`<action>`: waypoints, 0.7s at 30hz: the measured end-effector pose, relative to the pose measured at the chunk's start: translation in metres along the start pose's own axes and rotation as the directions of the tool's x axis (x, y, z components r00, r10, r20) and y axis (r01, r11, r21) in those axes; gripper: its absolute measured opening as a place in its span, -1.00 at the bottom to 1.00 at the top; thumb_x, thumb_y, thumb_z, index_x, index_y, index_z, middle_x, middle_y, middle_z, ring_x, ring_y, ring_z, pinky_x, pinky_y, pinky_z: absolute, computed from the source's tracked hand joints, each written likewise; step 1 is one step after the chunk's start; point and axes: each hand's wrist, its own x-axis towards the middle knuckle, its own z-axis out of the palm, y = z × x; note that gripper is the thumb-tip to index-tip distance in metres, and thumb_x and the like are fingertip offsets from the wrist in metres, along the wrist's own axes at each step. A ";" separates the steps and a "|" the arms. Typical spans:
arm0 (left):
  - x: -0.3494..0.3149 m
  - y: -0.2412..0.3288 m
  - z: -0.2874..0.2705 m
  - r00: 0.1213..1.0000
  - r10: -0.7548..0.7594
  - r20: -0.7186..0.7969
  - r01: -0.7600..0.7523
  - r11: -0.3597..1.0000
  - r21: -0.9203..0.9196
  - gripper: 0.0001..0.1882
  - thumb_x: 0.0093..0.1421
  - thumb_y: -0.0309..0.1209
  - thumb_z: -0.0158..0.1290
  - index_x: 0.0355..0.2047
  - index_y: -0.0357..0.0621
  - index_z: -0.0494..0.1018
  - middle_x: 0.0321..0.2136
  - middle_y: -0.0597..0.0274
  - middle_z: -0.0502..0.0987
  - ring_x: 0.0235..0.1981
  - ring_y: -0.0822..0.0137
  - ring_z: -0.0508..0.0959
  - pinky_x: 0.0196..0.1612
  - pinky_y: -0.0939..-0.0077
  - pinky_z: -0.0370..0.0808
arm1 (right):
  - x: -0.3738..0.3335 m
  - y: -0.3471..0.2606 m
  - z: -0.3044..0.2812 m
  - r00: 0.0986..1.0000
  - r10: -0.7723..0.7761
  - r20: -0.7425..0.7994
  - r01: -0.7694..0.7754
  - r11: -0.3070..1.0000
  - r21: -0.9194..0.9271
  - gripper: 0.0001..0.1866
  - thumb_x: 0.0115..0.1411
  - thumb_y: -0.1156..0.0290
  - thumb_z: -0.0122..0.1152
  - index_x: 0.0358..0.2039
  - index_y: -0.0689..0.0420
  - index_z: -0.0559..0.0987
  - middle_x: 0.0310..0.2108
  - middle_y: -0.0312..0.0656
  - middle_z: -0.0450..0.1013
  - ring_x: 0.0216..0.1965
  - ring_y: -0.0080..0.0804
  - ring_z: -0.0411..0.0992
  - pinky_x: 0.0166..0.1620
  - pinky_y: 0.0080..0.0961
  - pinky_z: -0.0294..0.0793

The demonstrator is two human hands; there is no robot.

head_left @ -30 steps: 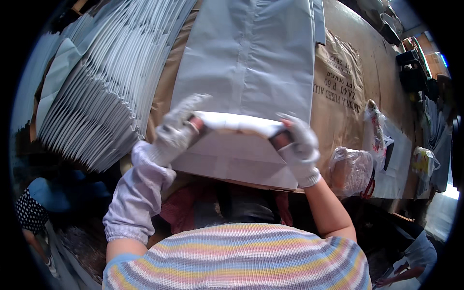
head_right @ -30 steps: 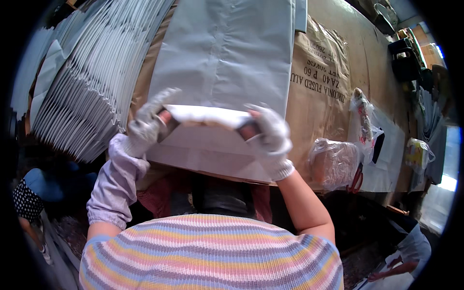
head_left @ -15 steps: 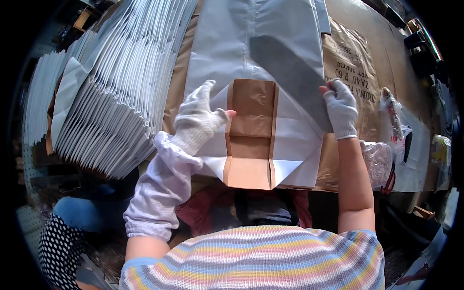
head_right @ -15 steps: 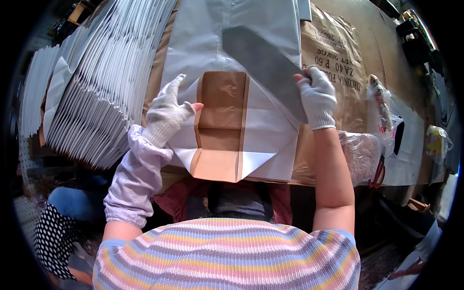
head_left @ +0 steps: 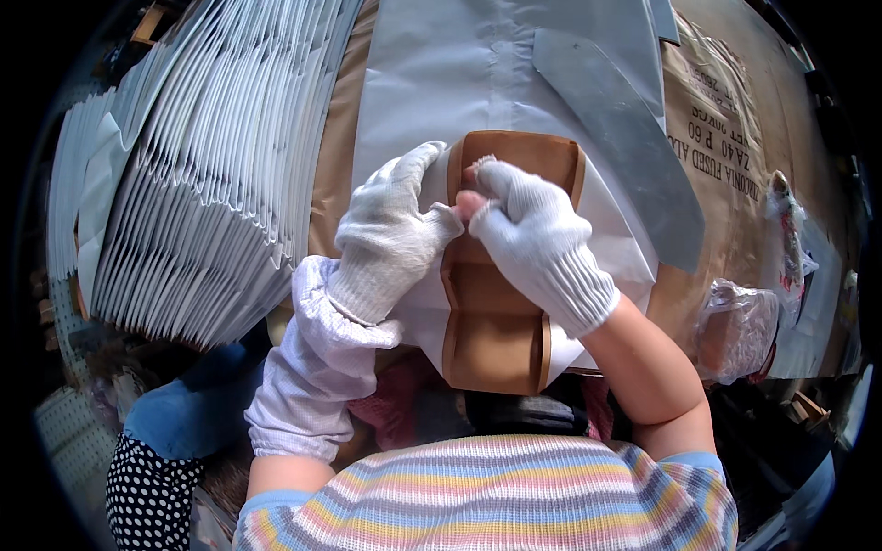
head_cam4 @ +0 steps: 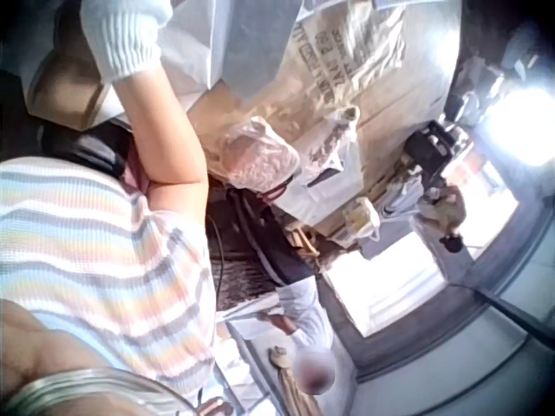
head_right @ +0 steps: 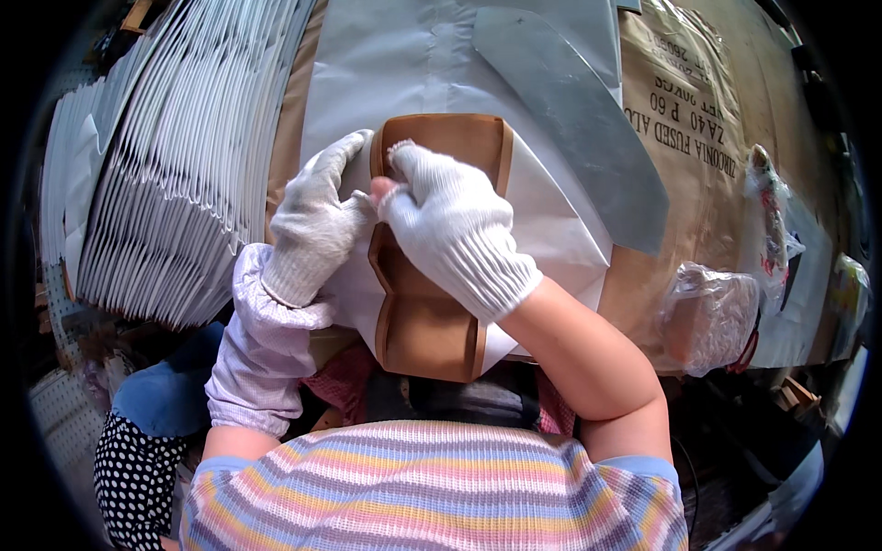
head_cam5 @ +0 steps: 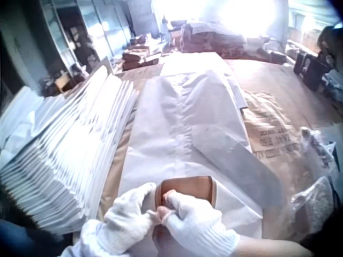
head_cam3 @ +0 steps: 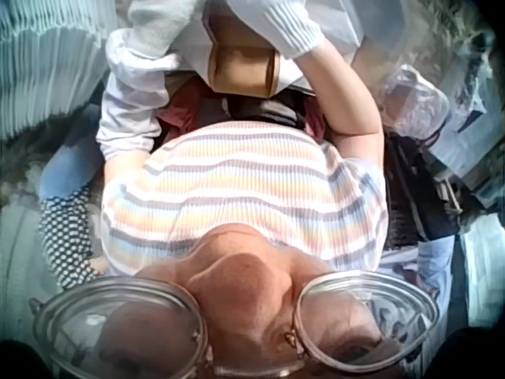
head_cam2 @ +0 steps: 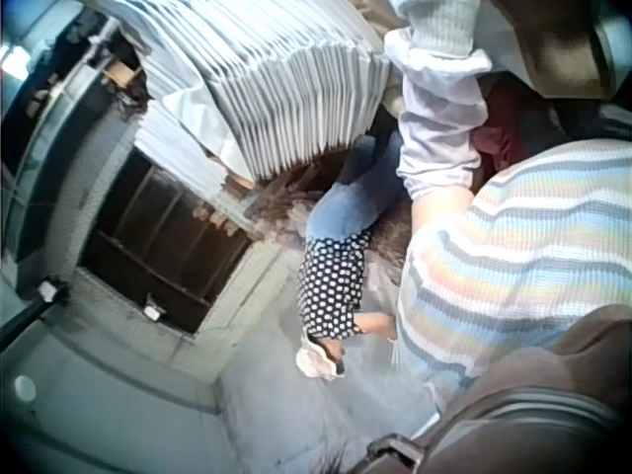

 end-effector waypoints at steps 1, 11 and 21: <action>0.000 0.001 0.000 1.000 0.012 -0.004 -0.012 1.000 0.003 -0.35 0.14 -0.39 0.36 0.23 -0.25 0.44 0.10 -0.06 0.58 0.14 0.05 0.59 0.22 0.29 0.50 | 0.008 0.007 0.006 0.999 0.035 -0.006 -0.034 0.992 0.124 -0.78 0.31 0.33 0.20 -0.17 0.22 0.59 -0.27 0.04 0.64 -0.23 -0.11 0.67 -0.16 -0.27 0.59; -0.002 0.000 -0.002 1.000 -0.007 0.008 0.007 1.000 0.002 -0.30 0.11 -0.27 0.42 0.22 -0.27 0.45 0.09 -0.07 0.59 0.11 0.04 0.60 0.19 0.29 0.53 | 0.014 -0.010 0.007 0.947 0.314 0.070 -0.318 0.879 0.355 -0.73 0.39 0.48 0.13 0.01 0.32 0.62 -0.24 -0.16 0.67 -0.25 -0.53 0.68 -0.15 -0.63 0.62; 0.003 0.003 -0.016 0.981 -0.079 0.174 0.133 0.936 -0.325 -0.46 0.21 -0.43 0.24 0.20 -0.26 0.47 0.06 -0.08 0.60 0.06 0.06 0.63 0.17 0.31 0.54 | 0.016 0.007 0.015 0.998 0.051 -0.036 -0.048 0.996 0.078 -0.81 0.26 0.38 0.17 -0.27 0.21 0.67 -0.45 0.04 0.59 -0.36 -0.17 0.62 -0.22 -0.32 0.55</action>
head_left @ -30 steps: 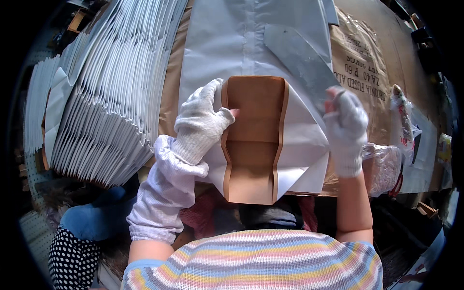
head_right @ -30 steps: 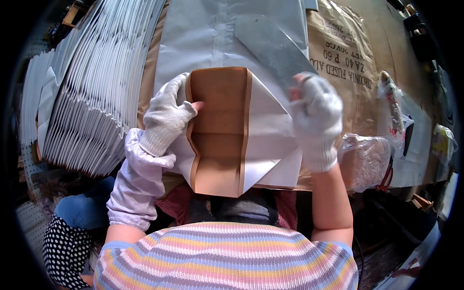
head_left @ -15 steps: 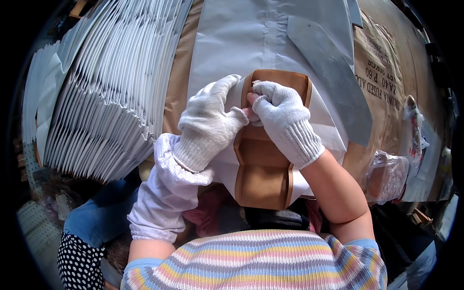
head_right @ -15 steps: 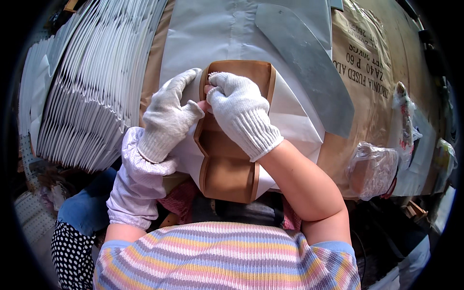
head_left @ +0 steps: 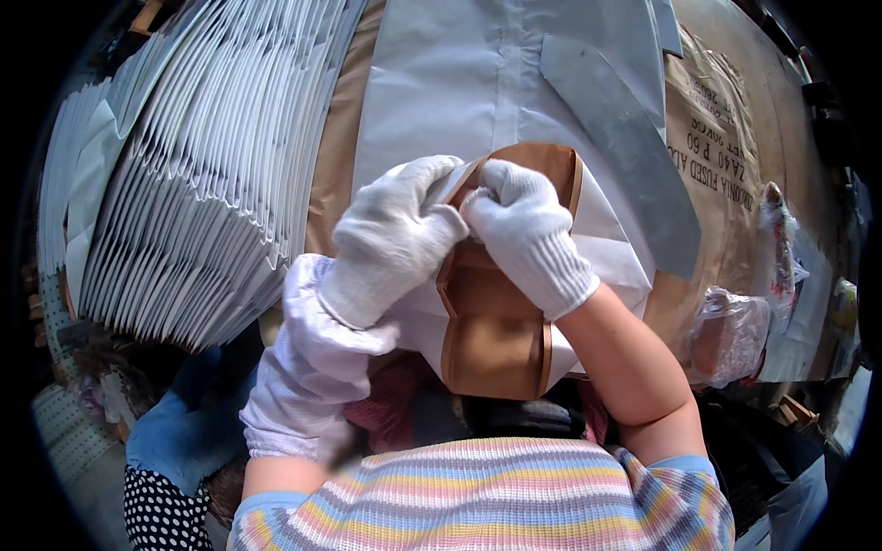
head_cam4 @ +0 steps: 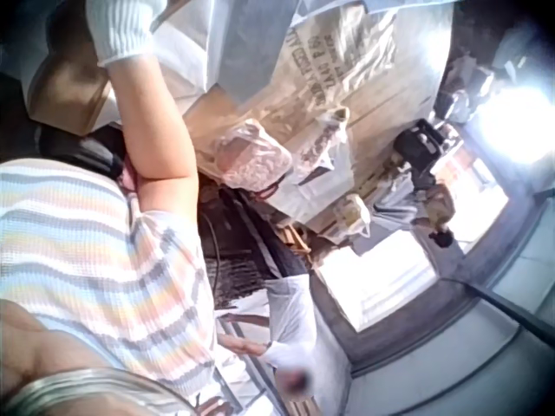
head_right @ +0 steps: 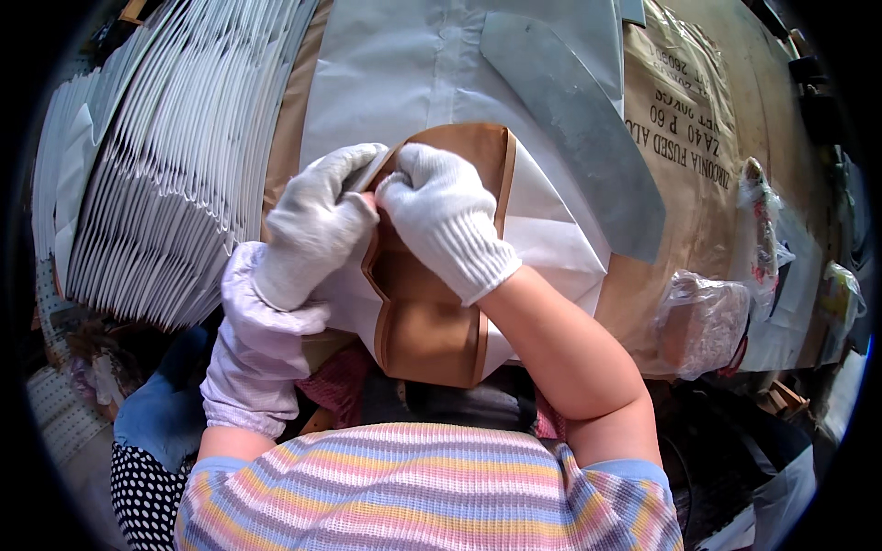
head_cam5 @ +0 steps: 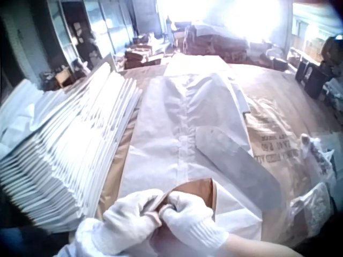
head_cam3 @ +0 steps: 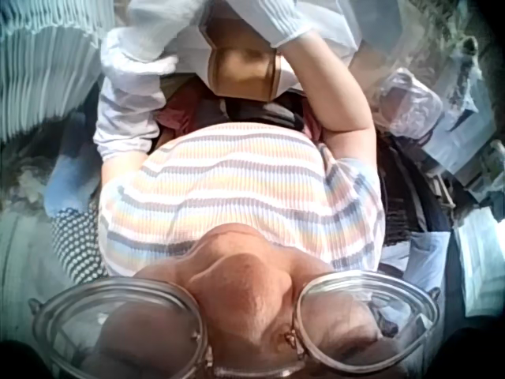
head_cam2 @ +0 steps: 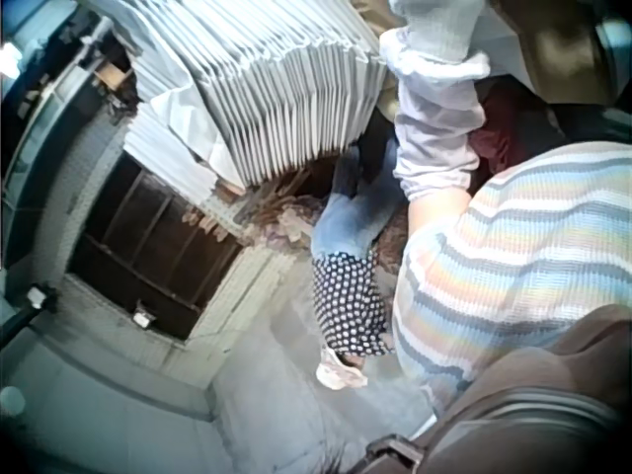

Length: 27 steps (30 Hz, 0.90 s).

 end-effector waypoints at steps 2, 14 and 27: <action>0.005 -0.005 -0.009 0.999 -0.020 0.033 0.024 0.991 -0.135 -0.47 0.21 -0.47 0.20 0.21 -0.25 0.46 0.05 -0.08 0.59 0.04 0.09 0.63 0.17 0.33 0.54 | -0.015 -0.014 0.001 1.000 0.009 -0.016 -0.010 0.997 -0.082 -0.84 0.19 0.38 0.25 -0.36 0.22 0.63 -0.46 0.06 0.56 -0.38 -0.01 0.57 -0.26 -0.22 0.54; 0.032 0.023 0.015 0.941 0.335 0.044 -0.335 0.907 0.256 -0.86 0.16 -0.53 0.19 -0.26 -0.27 0.66 -0.29 0.03 0.68 -0.26 0.05 0.68 -0.12 0.30 0.64 | -0.072 -0.012 0.006 0.963 -0.163 0.214 0.262 0.744 -0.614 -0.88 0.08 0.37 0.35 -0.36 0.09 0.69 -0.43 -0.10 0.60 -0.36 -0.13 0.62 -0.26 -0.26 0.59; 0.016 0.027 0.013 0.890 0.454 0.044 -0.449 0.853 0.268 -0.81 0.12 -0.48 0.24 -0.24 -0.25 0.66 -0.31 0.00 0.65 -0.23 -0.01 0.62 -0.09 0.18 0.55 | -0.048 -0.045 -0.065 0.800 -0.594 0.083 0.424 0.462 -0.779 -0.64 -0.28 0.49 0.46 -0.36 0.12 0.61 -0.01 -0.16 0.56 0.00 -0.02 0.51 0.04 -0.12 0.50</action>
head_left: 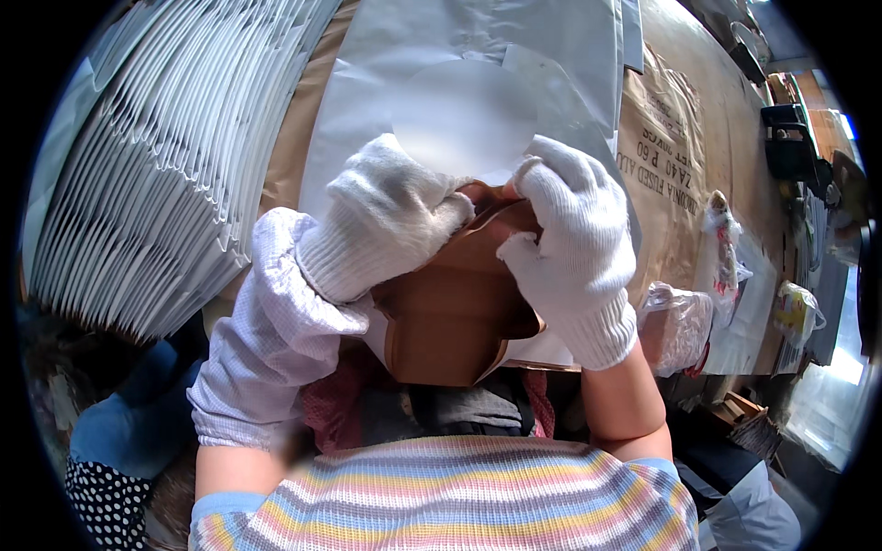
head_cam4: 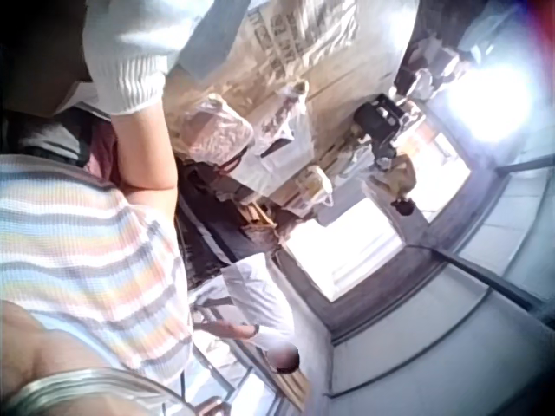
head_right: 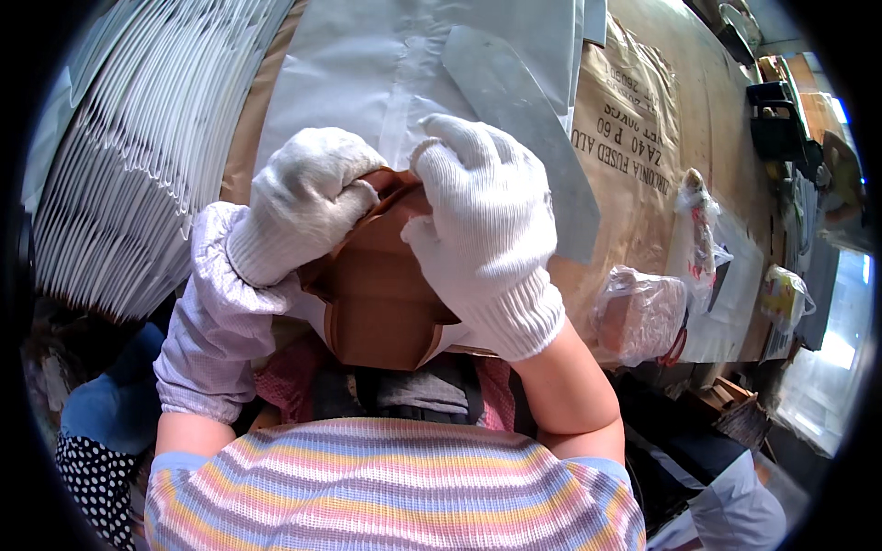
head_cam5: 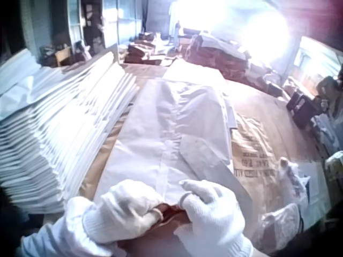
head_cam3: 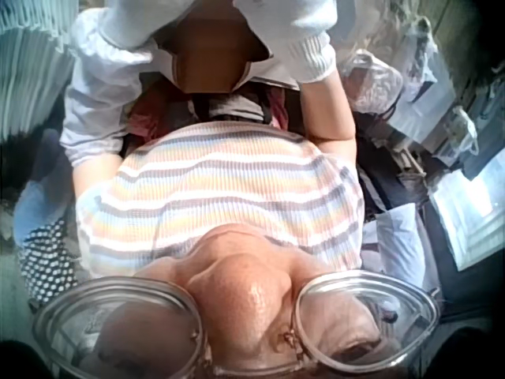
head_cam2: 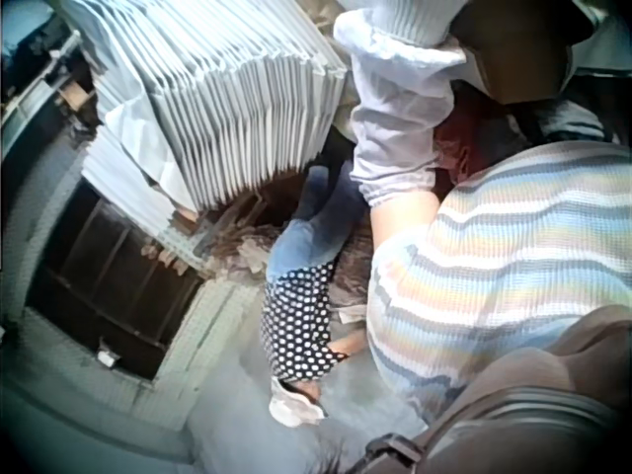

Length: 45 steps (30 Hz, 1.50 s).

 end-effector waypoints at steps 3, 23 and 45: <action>0.002 -0.003 -0.002 0.998 -0.027 0.054 0.027 1.000 0.005 -0.79 0.12 -0.48 0.25 -0.21 -0.23 0.66 -0.28 0.01 0.65 -0.21 0.01 0.63 -0.08 0.21 0.56 | 0.006 0.004 0.004 0.998 -0.008 0.069 0.008 1.000 0.002 -0.73 -0.18 0.46 0.42 -0.37 0.13 0.66 -0.03 -0.17 0.59 0.02 -0.06 0.53 0.07 -0.13 0.50; 0.002 -0.029 -0.006 0.970 -0.085 0.229 0.161 0.928 -0.335 -0.75 0.31 -0.56 0.12 -0.02 -0.25 0.60 -0.16 0.15 0.68 -0.15 0.36 0.66 -0.04 0.50 0.61 | -0.020 0.007 0.033 0.983 -0.123 -0.133 0.114 0.991 -0.067 -0.69 -0.26 0.64 0.34 -0.40 0.11 0.62 -0.10 -0.16 0.55 -0.10 -0.08 0.52 0.05 -0.09 0.56; 0.016 -0.048 0.025 0.936 -0.098 0.337 0.228 0.900 -0.372 -0.79 0.30 -0.47 0.17 -0.09 -0.27 0.62 -0.26 0.15 0.66 -0.22 0.31 0.63 -0.06 0.44 0.55 | -0.023 0.017 0.053 0.935 -0.274 -0.224 0.270 0.962 -0.048 -0.71 -0.24 0.61 0.41 -0.45 0.09 0.55 -0.14 -0.29 0.49 -0.13 -0.20 0.51 0.03 -0.05 0.57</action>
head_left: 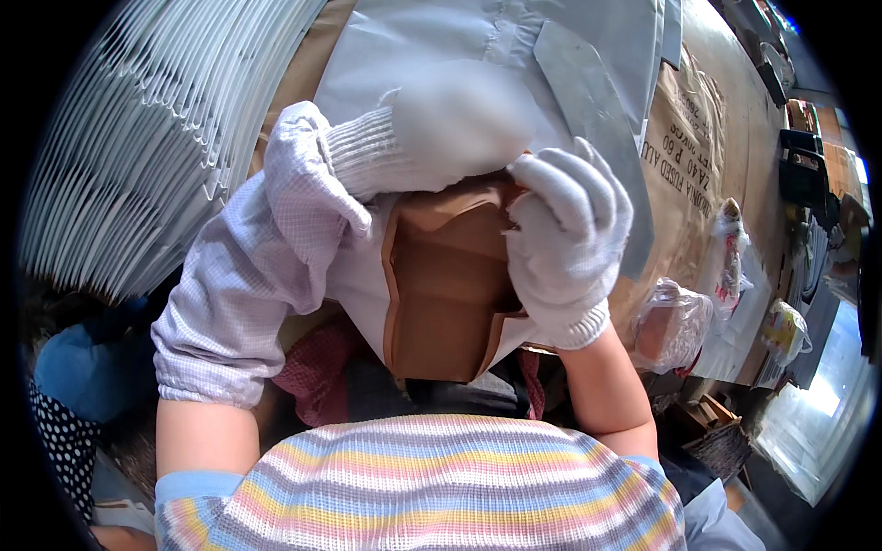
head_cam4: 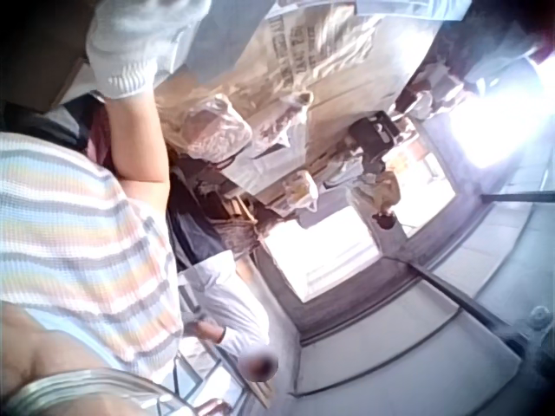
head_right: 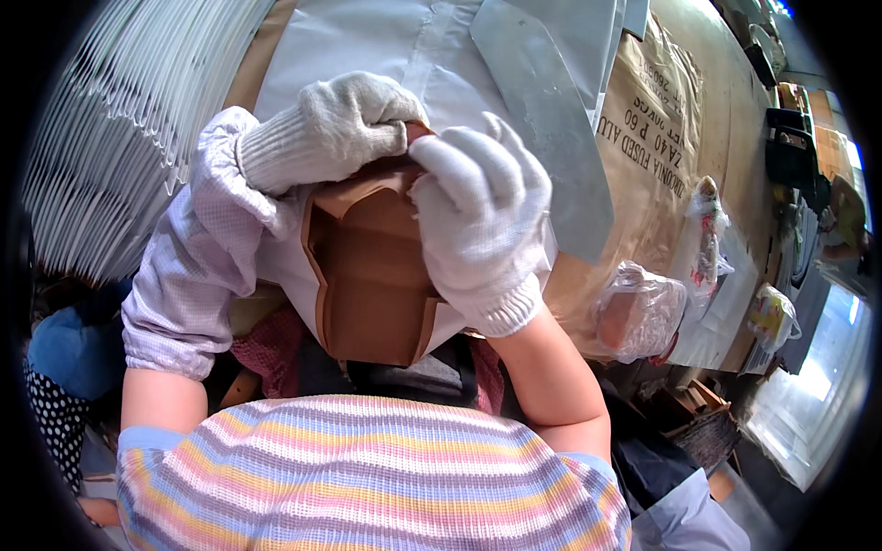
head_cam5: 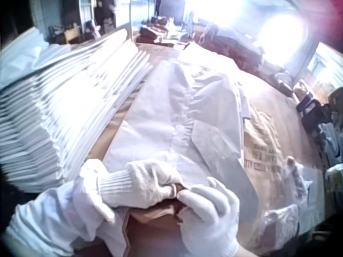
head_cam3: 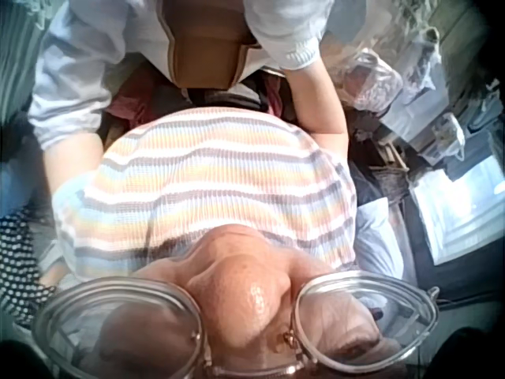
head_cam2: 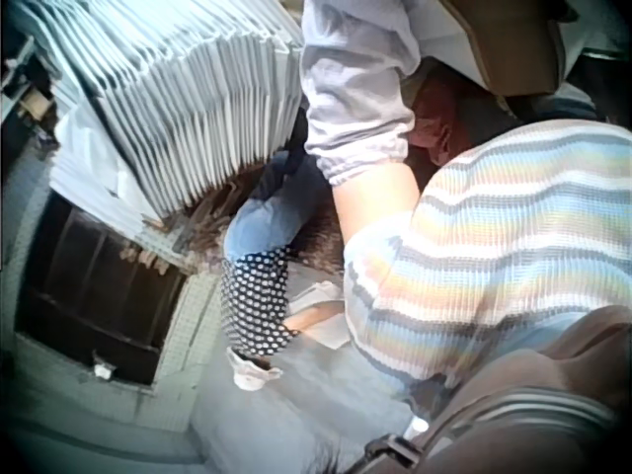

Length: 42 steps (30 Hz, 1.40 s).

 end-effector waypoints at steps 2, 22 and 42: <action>-0.003 0.001 -0.001 0.997 -0.075 0.013 0.076 0.996 -0.044 -0.76 0.31 -0.45 0.17 -0.05 -0.26 0.63 -0.25 0.16 0.66 -0.21 0.32 0.63 -0.05 0.44 0.55 | 0.014 -0.005 -0.015 0.995 0.076 0.066 -0.070 0.994 -0.078 -0.73 -0.28 0.59 0.45 -0.52 0.10 0.56 -0.14 -0.30 0.52 -0.09 -0.19 0.52 -0.01 -0.11 0.56; -0.005 -0.003 0.014 0.983 -0.053 -0.174 0.071 0.993 0.098 -0.74 0.29 -0.37 0.18 -0.04 -0.17 0.61 -0.20 0.03 0.67 -0.16 0.13 0.67 -0.03 0.33 0.57 | -0.007 -0.031 -0.007 0.995 -0.003 0.099 0.013 0.995 -0.097 -0.58 -0.18 0.69 0.29 -0.21 0.21 0.54 -0.15 -0.06 0.43 -0.16 -0.01 0.53 -0.20 -0.12 0.62; -0.165 -0.019 -0.025 0.847 -0.195 -0.495 0.511 0.554 0.657 -0.87 0.19 -0.39 0.12 -0.27 0.05 0.63 -0.24 0.13 0.54 -0.09 0.05 0.55 0.07 0.16 0.48 | -0.078 0.001 -0.050 0.822 0.502 0.270 -0.501 0.862 -0.077 -0.47 0.05 0.56 0.31 0.11 0.19 0.56 -0.07 0.04 0.53 -0.09 0.07 0.51 -0.01 -0.16 0.54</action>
